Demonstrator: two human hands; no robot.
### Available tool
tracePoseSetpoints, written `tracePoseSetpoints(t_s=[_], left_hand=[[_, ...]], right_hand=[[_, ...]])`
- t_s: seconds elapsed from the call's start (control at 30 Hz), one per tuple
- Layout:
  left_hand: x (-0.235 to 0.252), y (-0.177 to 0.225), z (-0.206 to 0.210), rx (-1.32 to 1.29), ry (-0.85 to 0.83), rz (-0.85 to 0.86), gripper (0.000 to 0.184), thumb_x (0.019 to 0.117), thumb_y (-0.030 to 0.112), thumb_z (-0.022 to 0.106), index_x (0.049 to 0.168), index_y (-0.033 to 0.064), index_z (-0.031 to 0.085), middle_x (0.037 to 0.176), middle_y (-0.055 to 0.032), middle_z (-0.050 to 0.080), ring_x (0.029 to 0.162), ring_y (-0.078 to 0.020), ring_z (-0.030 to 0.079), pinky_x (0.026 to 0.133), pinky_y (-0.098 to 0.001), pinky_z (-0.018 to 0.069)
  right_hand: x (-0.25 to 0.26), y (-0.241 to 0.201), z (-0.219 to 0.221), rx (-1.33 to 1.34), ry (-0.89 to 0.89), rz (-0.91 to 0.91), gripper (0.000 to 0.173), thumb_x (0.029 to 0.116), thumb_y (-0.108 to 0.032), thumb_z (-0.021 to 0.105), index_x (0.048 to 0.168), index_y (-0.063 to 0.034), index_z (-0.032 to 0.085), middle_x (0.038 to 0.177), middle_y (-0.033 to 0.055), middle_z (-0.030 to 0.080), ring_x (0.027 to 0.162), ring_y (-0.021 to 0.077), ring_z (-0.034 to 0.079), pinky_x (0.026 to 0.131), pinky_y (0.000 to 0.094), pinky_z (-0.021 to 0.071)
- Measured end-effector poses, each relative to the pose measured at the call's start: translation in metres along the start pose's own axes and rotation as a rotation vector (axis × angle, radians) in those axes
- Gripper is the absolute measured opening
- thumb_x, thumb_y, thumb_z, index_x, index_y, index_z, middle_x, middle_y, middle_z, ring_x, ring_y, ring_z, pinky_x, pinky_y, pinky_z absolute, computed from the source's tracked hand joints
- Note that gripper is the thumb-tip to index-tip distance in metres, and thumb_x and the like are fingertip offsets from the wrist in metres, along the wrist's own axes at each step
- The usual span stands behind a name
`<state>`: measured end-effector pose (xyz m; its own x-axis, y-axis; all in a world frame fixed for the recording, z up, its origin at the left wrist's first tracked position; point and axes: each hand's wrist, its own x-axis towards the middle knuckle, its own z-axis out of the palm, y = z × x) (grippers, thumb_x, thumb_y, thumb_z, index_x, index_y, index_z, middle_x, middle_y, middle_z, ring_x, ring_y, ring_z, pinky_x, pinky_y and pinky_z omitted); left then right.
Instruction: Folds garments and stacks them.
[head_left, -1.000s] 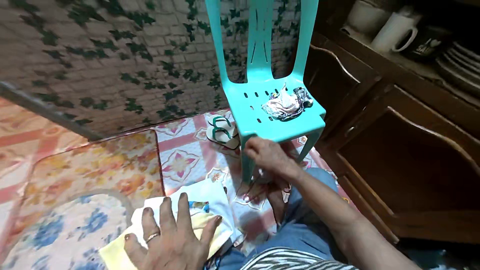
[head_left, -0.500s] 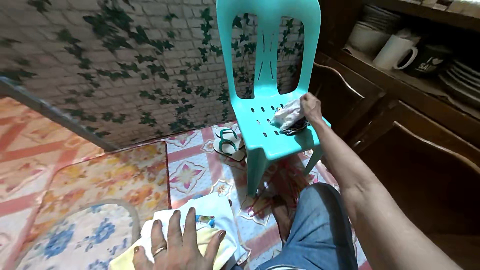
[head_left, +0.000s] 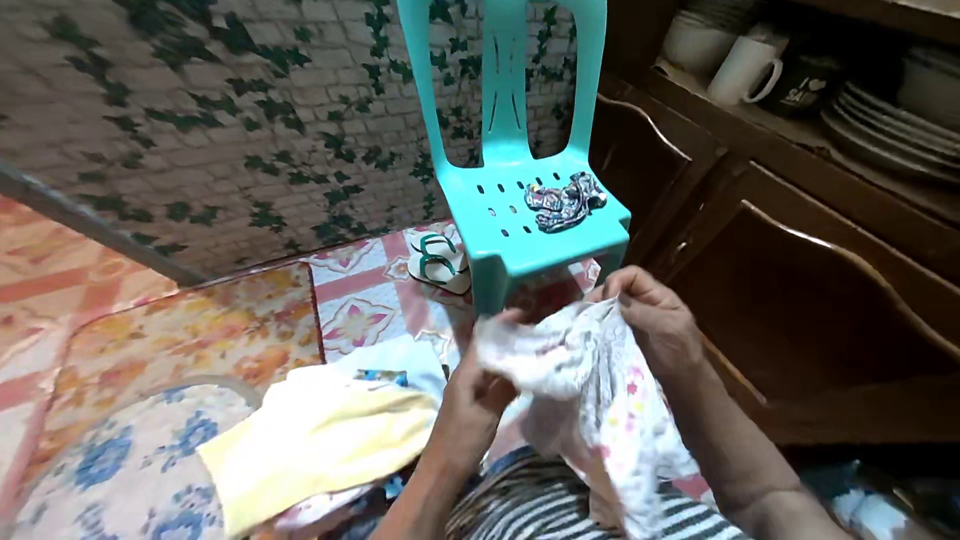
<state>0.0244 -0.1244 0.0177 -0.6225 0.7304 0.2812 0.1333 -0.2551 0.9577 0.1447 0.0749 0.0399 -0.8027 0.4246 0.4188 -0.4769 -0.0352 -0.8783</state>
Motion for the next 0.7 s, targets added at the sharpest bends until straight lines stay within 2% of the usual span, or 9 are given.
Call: tracePoseSetpoints(t_s=[0.03,0.13,0.23,0.3,0.33,0.37,0.47,0.57,0.7], left_hand=[[0.007,0.001,0.012,-0.152,-0.019,-0.079,0.017,0.0964,0.012,0.058,0.112,0.0105,0.064,0.097,0.0117,0.072,0.086,0.0017,0.069,0.077,-0.0219,0.0597],[0.026,-0.001,0.029,-0.357,-0.090,-0.184,0.032,0.1039,0.005,0.038,0.095,0.0159,0.067,0.083,0.0099,0.072,0.076,-0.0012,0.069,0.073,-0.0219,0.0596],[0.040,-0.011,0.037,-0.530,-0.172,-0.312,0.029,0.1038,0.037,0.048,0.095,0.0175,0.068,0.089,0.0030,0.072,0.083,-0.0066,0.070,0.076,-0.0249,0.0595],[0.042,-0.025,0.046,-0.535,-0.235,-0.407,0.060,0.0793,0.067,0.072,0.109,0.0151,0.067,0.100,0.0009,0.073,0.090,-0.0104,0.071,0.079,-0.0296,0.0606],[0.041,-0.032,0.051,-0.456,-0.261,-0.410,0.064,0.0806,0.062,0.074,0.118,0.0112,0.061,0.104,0.0013,0.071,0.093,-0.0093,0.070,0.080,-0.0289,0.0603],[0.040,-0.037,0.057,-0.361,-0.260,-0.405,0.051,0.0881,0.039,0.071,0.123,0.0054,0.055,0.105,0.0018,0.068,0.092,-0.0067,0.068,0.079,-0.0264,0.0589],[0.038,-0.049,0.071,-0.231,-0.180,-0.392,0.012,0.0943,-0.003,0.056,0.103,0.0047,0.057,0.087,0.0061,0.062,0.078,-0.0002,0.062,0.073,-0.0194,0.0539],[0.038,-0.057,0.072,-0.337,-0.309,-0.314,0.018,0.0953,-0.005,0.051,0.095,0.0121,0.058,0.084,0.0114,0.064,0.079,0.0024,0.062,0.076,-0.0186,0.0540],[0.038,-0.058,0.074,-0.316,-0.485,-0.174,0.012,0.0974,0.001,0.051,0.100,0.0108,0.058,0.090,0.0143,0.063,0.085,0.0058,0.061,0.080,-0.0170,0.0528]], right_hand=[[-0.014,0.007,-0.002,0.035,0.017,0.040,0.023,0.0996,-0.009,0.052,0.101,-0.0186,0.073,0.097,-0.0066,0.075,0.088,-0.0008,0.069,0.080,0.0183,0.0566],[-0.043,0.013,-0.018,0.083,0.244,0.105,0.026,0.0974,-0.002,0.050,0.096,-0.0143,0.072,0.089,-0.0050,0.074,0.080,0.0001,0.069,0.075,0.0191,0.0577],[-0.061,0.009,-0.031,0.121,0.386,0.120,0.025,0.0959,0.001,0.049,0.095,-0.0118,0.071,0.085,-0.0020,0.074,0.076,0.0027,0.069,0.073,0.0217,0.0590],[-0.070,0.011,-0.035,0.100,0.427,0.144,0.025,0.0961,0.002,0.047,0.094,-0.0103,0.069,0.085,-0.0017,0.073,0.076,0.0032,0.069,0.073,0.0221,0.0588],[-0.073,0.013,-0.036,0.058,0.439,0.167,0.025,0.0962,0.002,0.046,0.094,-0.0103,0.068,0.084,-0.0032,0.072,0.075,0.0023,0.068,0.073,0.0213,0.0582],[-0.076,0.015,-0.038,0.006,0.440,0.196,0.024,0.0966,0.000,0.046,0.094,-0.0107,0.067,0.084,-0.0053,0.071,0.075,0.0010,0.067,0.072,0.0202,0.0575],[-0.080,0.017,-0.044,-0.274,0.345,0.323,0.021,0.0980,-0.020,0.047,0.107,-0.0070,0.061,0.093,-0.0100,0.065,0.081,-0.0048,0.062,0.074,0.0171,0.0532],[-0.075,0.011,-0.047,-0.450,0.193,0.461,0.066,0.0937,-0.040,0.054,0.136,0.0095,0.047,0.116,0.0045,0.064,0.096,-0.0025,0.060,0.084,0.0193,0.0517],[-0.059,0.014,-0.047,-0.488,0.054,0.447,0.064,0.0916,-0.034,0.062,0.137,0.0105,0.050,0.120,0.0082,0.065,0.103,-0.0021,0.061,0.093,0.0192,0.0509]])
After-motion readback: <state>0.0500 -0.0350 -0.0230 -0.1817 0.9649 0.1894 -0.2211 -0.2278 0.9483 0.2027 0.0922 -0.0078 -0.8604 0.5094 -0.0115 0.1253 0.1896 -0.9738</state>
